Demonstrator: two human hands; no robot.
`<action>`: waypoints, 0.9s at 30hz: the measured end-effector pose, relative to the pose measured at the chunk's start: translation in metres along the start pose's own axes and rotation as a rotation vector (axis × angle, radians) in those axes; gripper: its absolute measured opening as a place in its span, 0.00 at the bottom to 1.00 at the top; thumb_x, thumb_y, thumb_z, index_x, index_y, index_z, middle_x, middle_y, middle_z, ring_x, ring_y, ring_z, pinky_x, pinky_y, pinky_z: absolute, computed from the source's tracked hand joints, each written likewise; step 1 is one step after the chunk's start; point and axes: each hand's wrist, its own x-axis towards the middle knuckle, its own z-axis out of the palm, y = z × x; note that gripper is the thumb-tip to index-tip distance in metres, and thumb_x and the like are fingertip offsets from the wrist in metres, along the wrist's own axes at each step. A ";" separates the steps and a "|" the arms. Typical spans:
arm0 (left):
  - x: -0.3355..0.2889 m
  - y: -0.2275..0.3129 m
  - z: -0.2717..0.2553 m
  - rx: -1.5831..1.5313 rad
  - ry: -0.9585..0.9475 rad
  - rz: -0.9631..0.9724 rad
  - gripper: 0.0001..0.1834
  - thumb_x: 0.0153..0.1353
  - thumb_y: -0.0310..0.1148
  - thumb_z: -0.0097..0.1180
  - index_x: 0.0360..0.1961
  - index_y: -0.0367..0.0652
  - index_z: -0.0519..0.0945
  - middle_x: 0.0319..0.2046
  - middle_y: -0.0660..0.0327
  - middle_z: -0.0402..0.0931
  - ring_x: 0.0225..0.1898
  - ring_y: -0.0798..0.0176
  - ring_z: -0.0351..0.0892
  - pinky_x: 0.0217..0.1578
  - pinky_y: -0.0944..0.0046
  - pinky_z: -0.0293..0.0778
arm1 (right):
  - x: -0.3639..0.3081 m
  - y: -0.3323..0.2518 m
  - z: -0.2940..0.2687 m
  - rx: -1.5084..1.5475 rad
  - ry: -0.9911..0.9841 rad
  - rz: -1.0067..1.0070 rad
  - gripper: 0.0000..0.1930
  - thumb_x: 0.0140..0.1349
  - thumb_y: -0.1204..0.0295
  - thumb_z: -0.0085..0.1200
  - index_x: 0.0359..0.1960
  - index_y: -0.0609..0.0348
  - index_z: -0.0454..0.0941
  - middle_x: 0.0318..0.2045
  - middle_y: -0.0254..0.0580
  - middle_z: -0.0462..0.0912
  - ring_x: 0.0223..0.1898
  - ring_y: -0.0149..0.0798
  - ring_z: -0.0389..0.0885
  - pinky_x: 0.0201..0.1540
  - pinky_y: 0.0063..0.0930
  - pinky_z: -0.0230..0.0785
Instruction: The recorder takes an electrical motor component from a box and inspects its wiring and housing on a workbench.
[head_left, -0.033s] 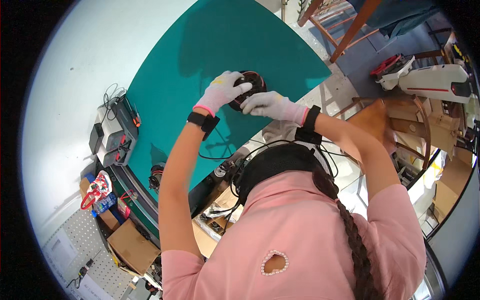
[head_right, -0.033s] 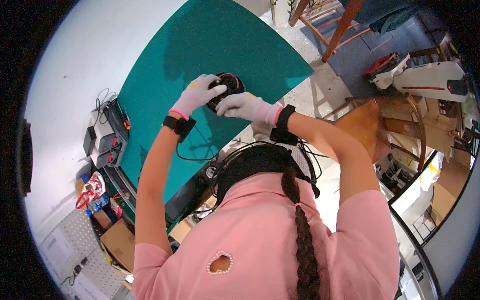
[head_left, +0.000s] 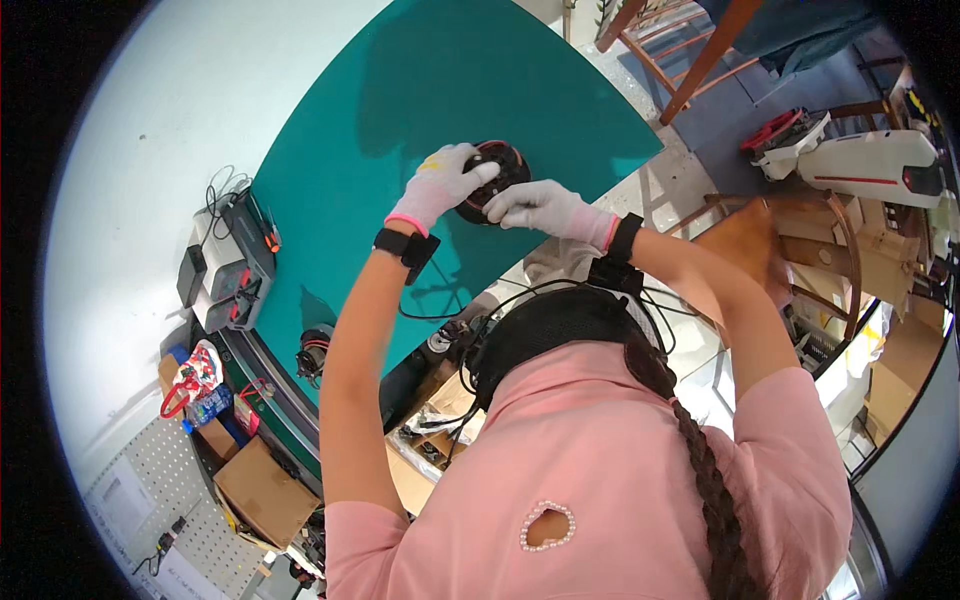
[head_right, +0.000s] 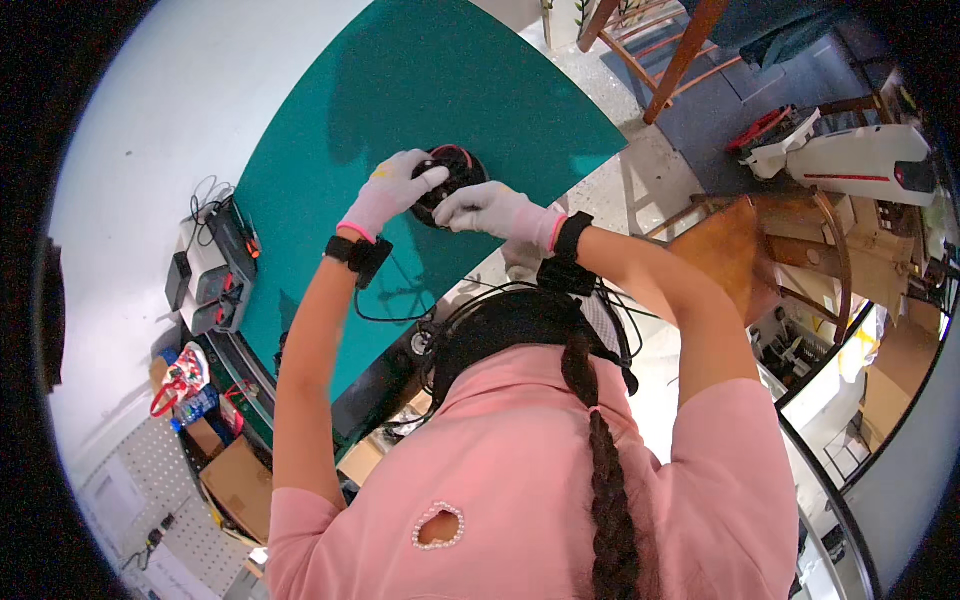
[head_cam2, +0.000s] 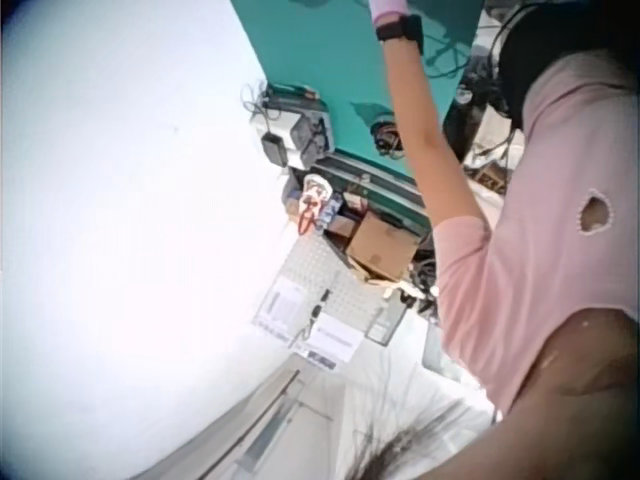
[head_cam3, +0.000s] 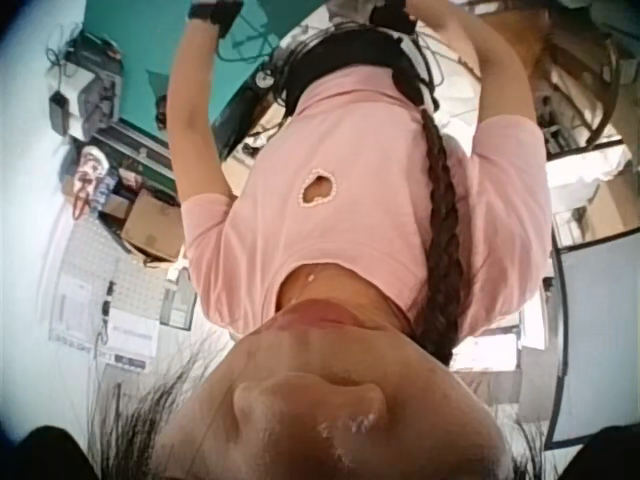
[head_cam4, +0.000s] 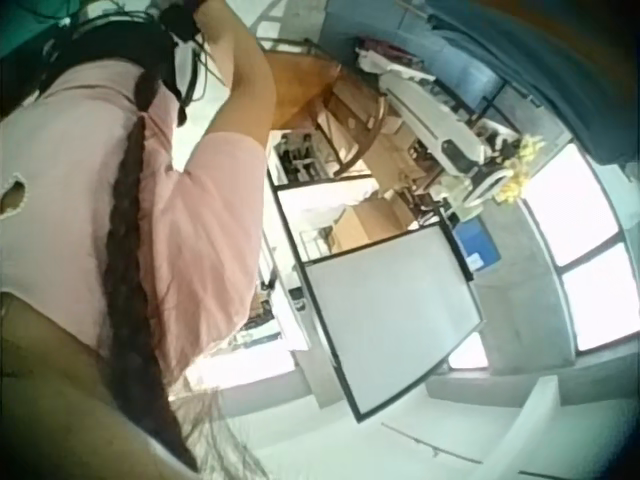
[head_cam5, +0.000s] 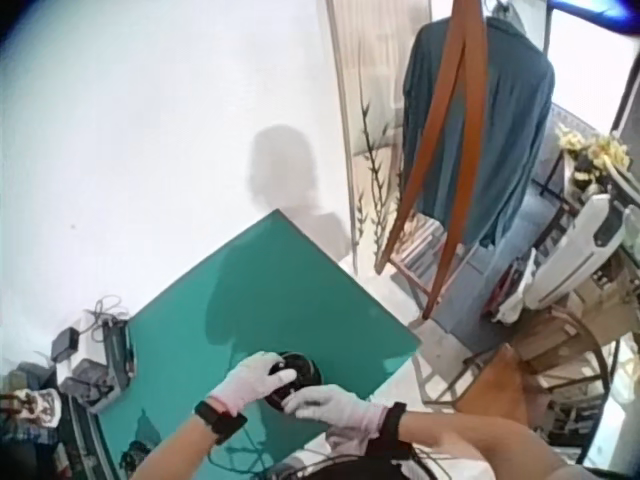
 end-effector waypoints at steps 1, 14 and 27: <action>-0.002 0.000 -0.002 -0.055 0.003 -0.151 0.28 0.53 0.54 0.50 0.42 0.38 0.75 0.39 0.50 0.75 0.43 0.51 0.75 0.44 0.57 0.70 | -0.002 0.001 -0.002 0.196 0.061 0.133 0.09 0.59 0.75 0.51 0.41 0.62 0.76 0.40 0.41 0.78 0.40 0.34 0.77 0.45 0.25 0.72; -0.060 -0.005 0.040 -1.227 -0.044 -0.698 0.34 0.63 0.58 0.33 0.24 0.35 0.73 0.15 0.59 0.72 0.13 0.68 0.73 0.12 0.75 0.67 | 0.063 0.007 -0.045 0.336 0.314 0.426 0.20 0.60 0.73 0.50 0.53 0.69 0.63 0.35 0.39 0.75 0.29 0.26 0.75 0.33 0.15 0.71; -0.032 0.023 -0.014 -0.226 0.501 -0.267 0.22 0.51 0.48 0.58 0.35 0.38 0.77 0.29 0.55 0.77 0.31 0.60 0.76 0.33 0.62 0.72 | 0.083 0.001 -0.035 0.011 0.305 0.480 0.16 0.60 0.72 0.41 0.48 0.64 0.69 0.35 0.44 0.78 0.31 0.29 0.77 0.33 0.21 0.72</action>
